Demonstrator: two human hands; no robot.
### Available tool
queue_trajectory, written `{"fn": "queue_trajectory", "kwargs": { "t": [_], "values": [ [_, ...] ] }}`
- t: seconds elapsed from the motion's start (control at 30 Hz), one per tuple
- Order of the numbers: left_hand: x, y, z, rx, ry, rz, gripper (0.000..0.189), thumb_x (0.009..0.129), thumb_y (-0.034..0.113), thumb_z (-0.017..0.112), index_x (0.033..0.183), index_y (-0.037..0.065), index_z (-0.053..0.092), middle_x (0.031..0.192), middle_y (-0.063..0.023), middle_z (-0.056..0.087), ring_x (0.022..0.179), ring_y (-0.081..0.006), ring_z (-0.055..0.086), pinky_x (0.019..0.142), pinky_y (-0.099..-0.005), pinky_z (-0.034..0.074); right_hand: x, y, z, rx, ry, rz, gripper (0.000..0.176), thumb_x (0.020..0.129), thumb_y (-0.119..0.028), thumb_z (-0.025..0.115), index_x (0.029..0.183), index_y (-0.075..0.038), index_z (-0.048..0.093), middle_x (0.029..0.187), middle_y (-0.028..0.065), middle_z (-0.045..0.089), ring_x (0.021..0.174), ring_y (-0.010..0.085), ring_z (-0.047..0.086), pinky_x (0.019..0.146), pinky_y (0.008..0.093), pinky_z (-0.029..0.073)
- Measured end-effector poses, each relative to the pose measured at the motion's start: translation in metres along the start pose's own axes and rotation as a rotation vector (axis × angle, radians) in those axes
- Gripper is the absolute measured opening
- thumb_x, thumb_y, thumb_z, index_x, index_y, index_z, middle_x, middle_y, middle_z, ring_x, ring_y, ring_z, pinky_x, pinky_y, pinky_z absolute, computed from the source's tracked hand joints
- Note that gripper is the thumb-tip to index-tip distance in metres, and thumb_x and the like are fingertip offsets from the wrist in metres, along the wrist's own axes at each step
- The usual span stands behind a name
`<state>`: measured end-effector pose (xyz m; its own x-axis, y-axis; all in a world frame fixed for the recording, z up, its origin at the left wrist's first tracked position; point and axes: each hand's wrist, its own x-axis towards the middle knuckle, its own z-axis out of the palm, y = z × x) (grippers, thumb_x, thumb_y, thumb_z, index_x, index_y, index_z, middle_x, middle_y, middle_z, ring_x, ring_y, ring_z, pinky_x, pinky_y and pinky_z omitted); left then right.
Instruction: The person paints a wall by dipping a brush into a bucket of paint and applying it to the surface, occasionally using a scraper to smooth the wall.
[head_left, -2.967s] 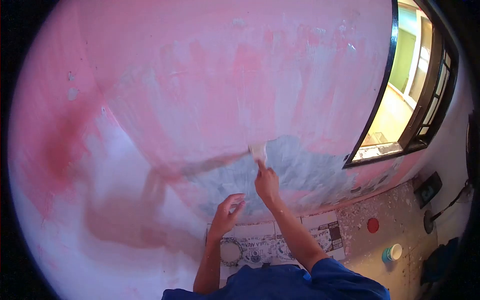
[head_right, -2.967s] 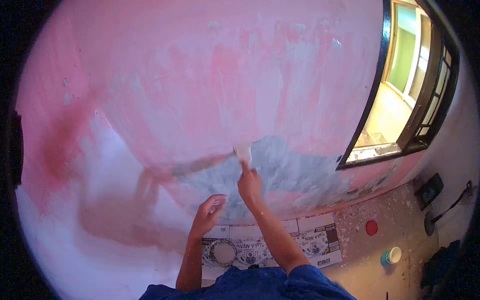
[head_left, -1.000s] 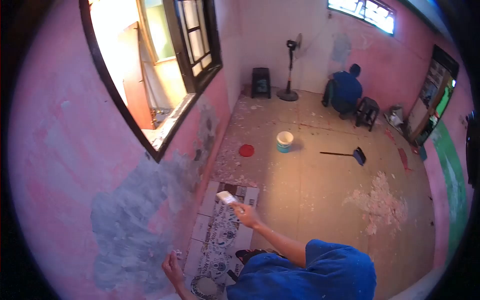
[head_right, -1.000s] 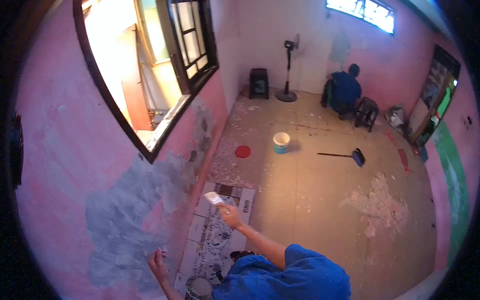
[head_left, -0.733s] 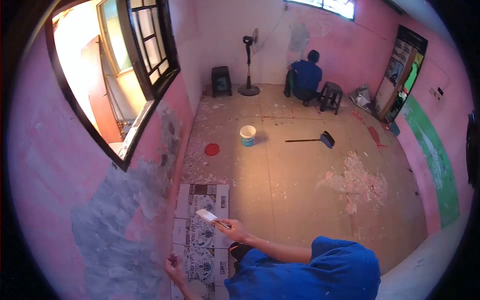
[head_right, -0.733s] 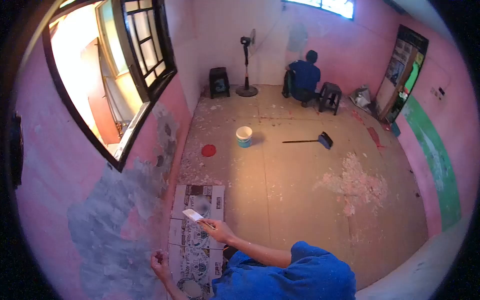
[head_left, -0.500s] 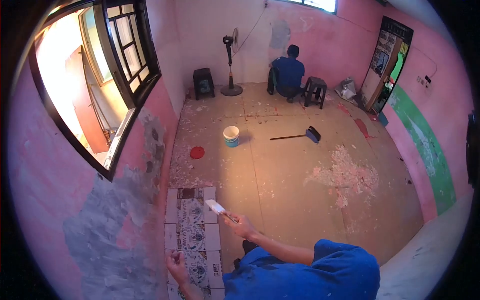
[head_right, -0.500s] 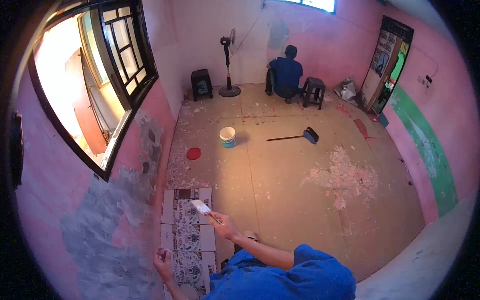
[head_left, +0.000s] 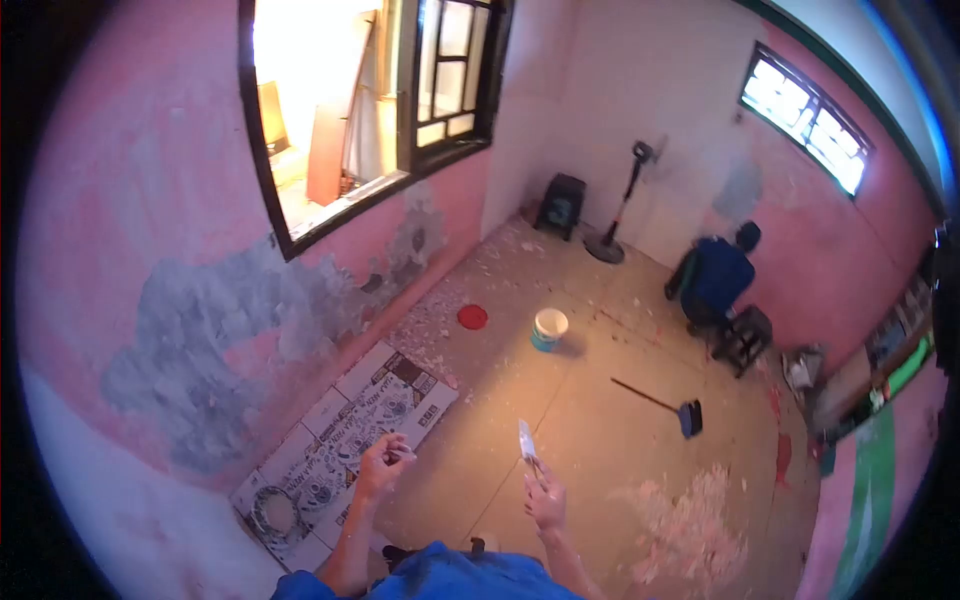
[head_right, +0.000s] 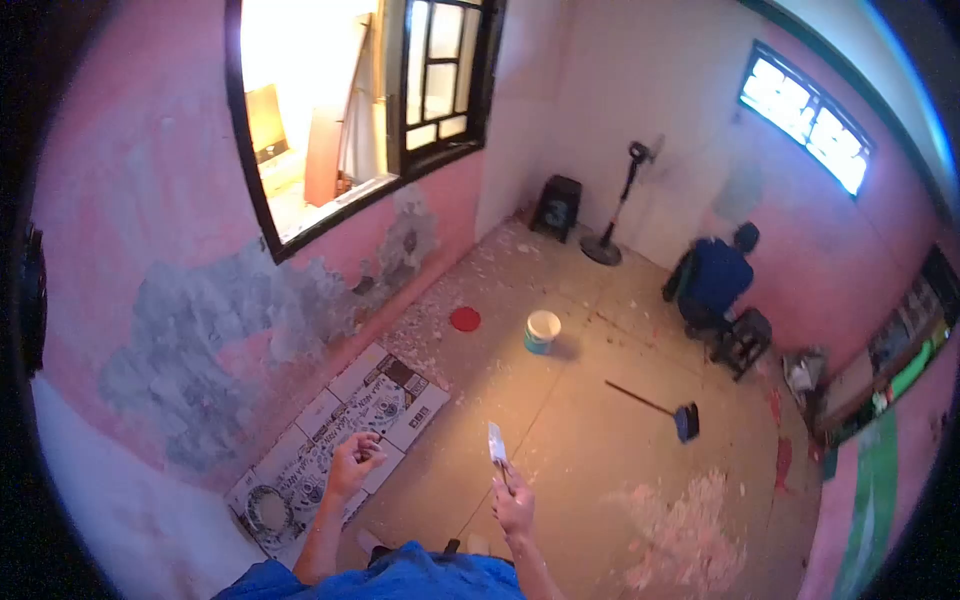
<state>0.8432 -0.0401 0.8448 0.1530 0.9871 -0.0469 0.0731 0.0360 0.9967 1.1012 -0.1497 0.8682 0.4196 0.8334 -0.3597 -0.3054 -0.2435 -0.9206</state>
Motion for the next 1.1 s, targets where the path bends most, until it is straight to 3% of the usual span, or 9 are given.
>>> {"fn": "queue_trajectory", "kwargs": {
  "t": [0.23,0.43,0.53,0.67,0.73,0.83,0.9,1.0,1.1],
  "values": [
    [-0.064,-0.019,0.054,-0.073,0.254,0.005,0.029,0.075,0.002,0.067,0.102,0.0,0.056,0.085,-0.006,0.06,0.071,-0.0106,0.058,0.064,-0.0231,0.047,0.059,-0.006,-0.081,-0.058,-0.134,0.111,0.041,0.085,-0.007,0.054,0.125,-0.01,0.048,0.053,-0.0053,0.039,0.038,0.0028,0.034,0.034,0.02,0.027],
    [-0.152,-0.006,0.054,0.107,0.67,-0.125,0.024,0.078,0.007,0.065,0.098,-0.001,0.057,0.074,-0.0058,0.06,0.065,-0.0116,0.058,0.06,-0.0241,0.048,0.091,-0.044,-0.06,-0.188,-0.467,0.031,0.045,0.085,-0.005,0.053,0.128,-0.008,0.042,0.057,-0.0044,0.041,0.041,0.0028,0.034,0.034,0.0192,0.026],
    [-0.19,0.003,0.066,-0.006,0.775,0.031,0.022,0.081,0.011,0.062,0.099,-0.001,0.057,0.078,-0.007,0.061,0.066,-0.0112,0.058,0.061,-0.0245,0.047,0.089,-0.045,-0.04,-0.069,-0.593,0.028,0.046,0.085,-0.005,0.052,0.129,-0.009,0.04,0.057,-0.0052,0.039,0.04,0.0016,0.03,0.033,0.0192,0.023],
    [-0.231,0.027,0.106,0.266,0.994,0.138,0.022,0.085,0.018,0.06,0.097,0.0,0.058,0.076,-0.0053,0.062,0.065,-0.0097,0.057,0.06,-0.0244,0.046,0.051,-0.046,-0.027,-0.163,-0.808,0.121,0.043,0.085,-0.008,0.053,0.127,-0.011,0.042,0.058,-0.0043,0.039,0.039,0.002,0.028,0.034,0.019,0.022],
    [-0.258,0.036,0.132,0.136,0.852,-0.107,0.025,0.086,0.025,0.059,0.092,0.001,0.061,0.069,-0.0026,0.061,0.061,-0.0079,0.055,0.058,-0.0237,0.044,0.035,-0.033,-0.037,-0.188,-0.958,0.184,0.043,0.085,-0.008,0.053,0.127,-0.011,0.042,0.058,-0.0034,0.041,0.039,0.0023,0.03,0.033,0.0192,0.022],
    [-0.305,0.029,0.172,0.087,0.928,-0.164,0.028,0.087,0.029,0.058,0.088,0.002,0.062,0.064,-0.0008,0.06,0.058,-0.0067,0.052,0.056,-0.0232,0.042,-0.01,-0.029,-0.057,-0.231,-1.078,0.248,0.038,0.086,-0.009,0.052,0.123,-0.011,0.043,0.058,-0.0021,0.042,0.039,0.0028,0.03,0.033,0.0193,0.022],
    [-0.339,0.05,0.219,-0.019,0.983,-0.352,0.029,0.087,0.03,0.057,0.088,0.001,0.061,0.068,-0.0026,0.061,0.062,-0.0055,0.052,0.059,-0.023,0.043,-0.03,-0.028,-0.095,-0.288,-1.133,0.259,0.033,0.087,-0.01,0.051,0.119,-0.011,0.043,0.058,-0.0017,0.042,0.039,0.0029,0.03,0.033,0.0192,0.021],
    [-0.367,0.01,0.262,-0.132,1.204,-0.208,0.029,0.087,0.03,0.057,0.087,0.001,0.061,0.073,-0.0056,0.062,0.068,-0.0068,0.054,0.062,-0.0238,0.044,-0.048,-0.025,-0.128,-0.195,-1.18,0.252,0.019,0.089,-0.016,0.051,0.105,-0.012,0.042,0.06,0.0007,0.043,0.039,0.0037,0.031,0.033,0.0191,0.022],
    [-0.399,-0.018,0.312,0.119,1.318,-0.061,0.025,0.086,0.027,0.057,0.088,0.003,0.062,0.077,-0.0078,0.063,0.072,-0.0138,0.058,0.066,-0.0284,0.045,-0.07,-0.037,-0.158,-0.265,-1.186,0.32,0.019,0.089,-0.021,0.05,0.105,-0.012,0.043,0.06,0.0012,0.044,0.039,0.0041,0.031,0.033,0.0188,0.022]
  ]
}}
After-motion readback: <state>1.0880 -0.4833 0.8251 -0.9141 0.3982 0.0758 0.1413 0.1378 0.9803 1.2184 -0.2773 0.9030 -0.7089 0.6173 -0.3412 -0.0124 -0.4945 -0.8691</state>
